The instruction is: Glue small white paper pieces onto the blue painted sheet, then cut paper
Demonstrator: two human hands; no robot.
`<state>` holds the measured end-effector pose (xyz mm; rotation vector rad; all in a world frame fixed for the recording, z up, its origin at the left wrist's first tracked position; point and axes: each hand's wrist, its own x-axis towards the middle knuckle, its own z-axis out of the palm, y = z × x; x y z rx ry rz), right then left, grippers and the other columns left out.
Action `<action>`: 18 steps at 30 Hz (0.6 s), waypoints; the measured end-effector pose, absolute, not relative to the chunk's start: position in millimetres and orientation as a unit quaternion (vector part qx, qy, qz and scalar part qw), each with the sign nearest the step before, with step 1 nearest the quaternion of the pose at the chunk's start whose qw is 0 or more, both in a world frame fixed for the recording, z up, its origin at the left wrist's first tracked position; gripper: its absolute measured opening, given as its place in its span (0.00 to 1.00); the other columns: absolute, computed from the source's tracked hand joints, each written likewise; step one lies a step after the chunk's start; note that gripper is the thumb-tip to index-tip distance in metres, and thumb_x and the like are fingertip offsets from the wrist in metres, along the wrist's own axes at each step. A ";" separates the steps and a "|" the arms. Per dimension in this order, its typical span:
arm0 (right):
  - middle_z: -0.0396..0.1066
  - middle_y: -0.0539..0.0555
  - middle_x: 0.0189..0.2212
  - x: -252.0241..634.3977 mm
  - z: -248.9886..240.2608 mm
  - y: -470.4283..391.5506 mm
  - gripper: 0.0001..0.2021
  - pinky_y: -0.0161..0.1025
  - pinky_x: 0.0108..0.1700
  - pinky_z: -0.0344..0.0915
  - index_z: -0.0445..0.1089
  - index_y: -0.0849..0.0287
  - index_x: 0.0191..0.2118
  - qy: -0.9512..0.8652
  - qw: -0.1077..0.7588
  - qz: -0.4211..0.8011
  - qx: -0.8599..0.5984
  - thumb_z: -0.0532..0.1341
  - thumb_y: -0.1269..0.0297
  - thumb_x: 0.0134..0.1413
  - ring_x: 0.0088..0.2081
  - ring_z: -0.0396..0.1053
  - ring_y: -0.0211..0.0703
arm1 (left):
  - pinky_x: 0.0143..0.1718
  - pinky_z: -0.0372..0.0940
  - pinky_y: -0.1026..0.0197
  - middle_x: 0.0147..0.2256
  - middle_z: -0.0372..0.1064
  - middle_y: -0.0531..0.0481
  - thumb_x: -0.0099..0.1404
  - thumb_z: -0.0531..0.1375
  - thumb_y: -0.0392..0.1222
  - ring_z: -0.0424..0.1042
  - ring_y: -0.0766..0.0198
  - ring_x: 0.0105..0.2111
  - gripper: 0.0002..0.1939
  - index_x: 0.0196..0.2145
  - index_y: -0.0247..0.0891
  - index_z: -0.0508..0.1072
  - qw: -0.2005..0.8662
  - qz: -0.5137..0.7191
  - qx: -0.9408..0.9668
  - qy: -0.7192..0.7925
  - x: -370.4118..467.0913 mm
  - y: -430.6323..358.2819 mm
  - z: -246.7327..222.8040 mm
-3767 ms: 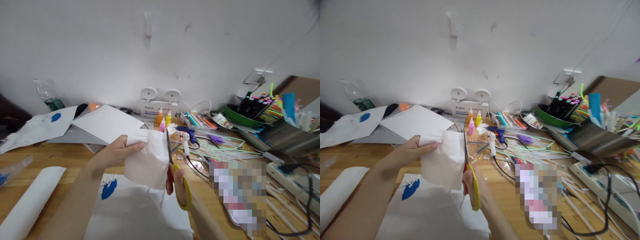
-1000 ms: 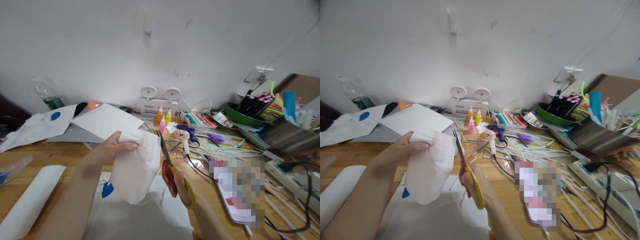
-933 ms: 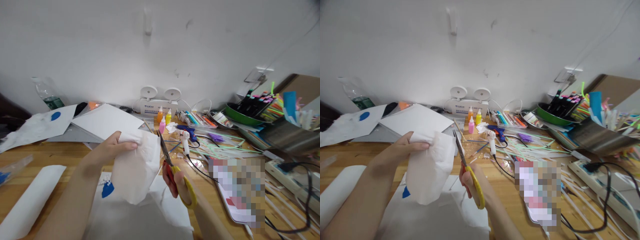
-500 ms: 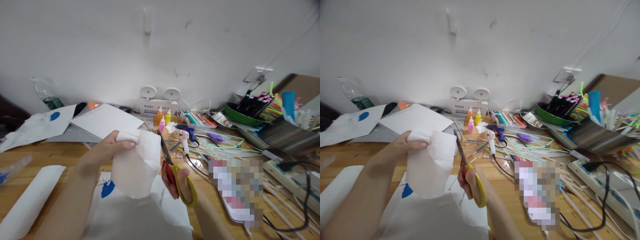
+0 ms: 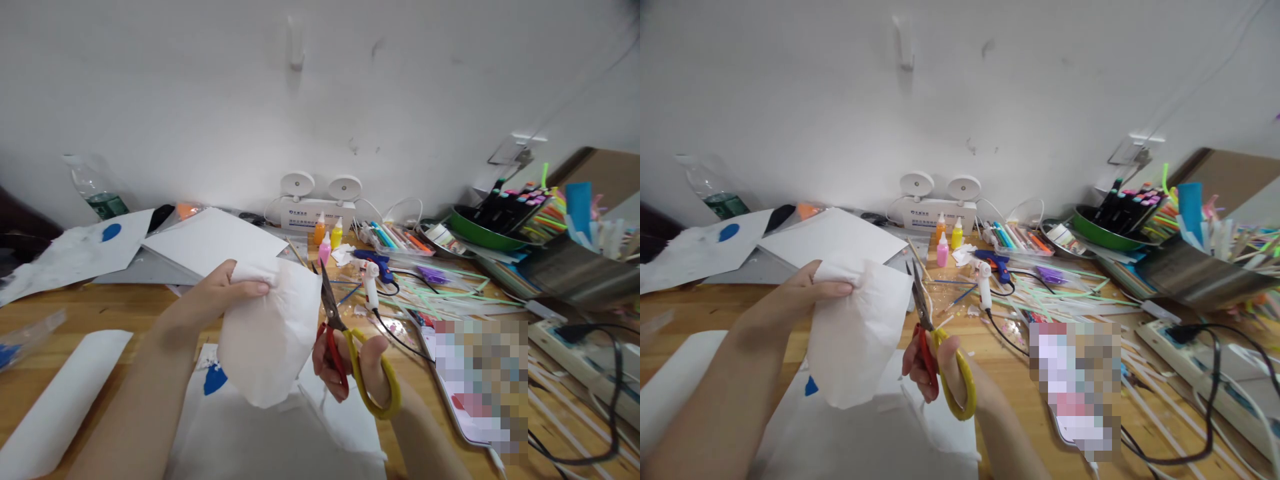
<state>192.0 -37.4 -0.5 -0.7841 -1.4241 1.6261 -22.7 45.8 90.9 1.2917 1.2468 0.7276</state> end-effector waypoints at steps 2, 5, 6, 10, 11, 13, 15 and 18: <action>0.50 0.45 0.16 191.1 4.6 -37.8 0.44 0.32 0.18 0.54 0.62 0.64 0.27 -0.572 0.404 0.642 -0.312 0.30 0.27 0.31 0.15 0.52 0.31 | 0.24 0.64 0.66 0.28 0.71 0.55 0.47 0.64 0.45 0.70 0.63 0.28 0.17 0.34 0.40 0.66 0.570 0.314 0.548 0.526 -22.4 45.4 91.2; 0.48 0.44 0.16 188.3 12.8 -36.7 0.42 0.31 0.16 0.51 0.60 0.62 0.25 -0.568 0.402 0.638 -0.330 0.33 0.25 0.26 0.14 0.49 0.29 | 0.24 0.64 0.66 0.28 0.70 0.54 0.47 0.64 0.45 0.70 0.63 0.28 0.16 0.33 0.40 0.66 0.578 0.312 0.549 0.517 -22.1 45.0 91.2; 0.48 0.43 0.15 187.5 14.5 -36.2 0.42 0.31 0.15 0.50 0.59 0.62 0.24 -0.565 0.403 0.636 -0.337 0.34 0.24 0.24 0.13 0.49 0.29 | 0.24 0.64 0.66 0.28 0.70 0.54 0.46 0.64 0.45 0.70 0.63 0.28 0.16 0.33 0.40 0.66 0.579 0.311 0.549 0.517 -21.9 44.9 91.3; 0.48 0.44 0.12 187.5 14.1 -35.5 0.42 0.31 0.15 0.49 0.58 0.61 0.23 -0.572 0.413 0.609 -0.362 0.33 0.24 0.24 0.12 0.49 0.31 | 0.24 0.64 0.66 0.28 0.71 0.54 0.46 0.65 0.45 0.70 0.62 0.29 0.16 0.32 0.40 0.66 0.577 0.306 0.550 0.520 -21.4 45.0 91.6; 0.49 0.44 0.12 188.0 13.2 -35.8 0.42 0.31 0.15 0.49 0.59 0.61 0.22 -0.579 0.415 0.599 -0.365 0.32 0.25 0.26 0.12 0.50 0.31 | 0.24 0.64 0.66 0.28 0.71 0.55 0.46 0.65 0.45 0.70 0.62 0.29 0.16 0.32 0.40 0.66 0.577 0.305 0.551 0.520 -21.4 45.2 91.7; 0.49 0.44 0.10 188.8 12.0 -36.4 0.42 0.32 0.17 0.51 0.59 0.61 0.22 -0.593 0.422 0.578 -0.371 0.29 0.26 0.29 0.11 0.49 0.31 | 0.25 0.64 0.66 0.27 0.71 0.54 0.46 0.64 0.45 0.70 0.62 0.28 0.16 0.32 0.40 0.66 0.581 0.301 0.552 0.517 -21.7 45.5 91.7; 0.49 0.43 0.08 189.2 11.9 -37.1 0.41 0.34 0.21 0.55 0.59 0.61 0.21 -0.605 0.426 0.558 -0.376 0.27 0.27 0.31 0.11 0.47 0.30 | 0.25 0.64 0.65 0.28 0.71 0.53 0.46 0.64 0.45 0.71 0.61 0.29 0.16 0.32 0.39 0.67 0.586 0.292 0.555 0.513 -22.2 45.8 91.6; 0.49 0.44 0.08 189.7 11.9 -38.2 0.42 0.35 0.23 0.57 0.59 0.60 0.21 -0.613 0.424 0.541 -0.390 0.25 0.28 0.31 0.11 0.47 0.31 | 0.26 0.65 0.63 0.28 0.71 0.51 0.45 0.64 0.45 0.71 0.58 0.30 0.16 0.33 0.38 0.67 0.587 0.280 0.561 0.512 -22.8 45.8 91.5</action>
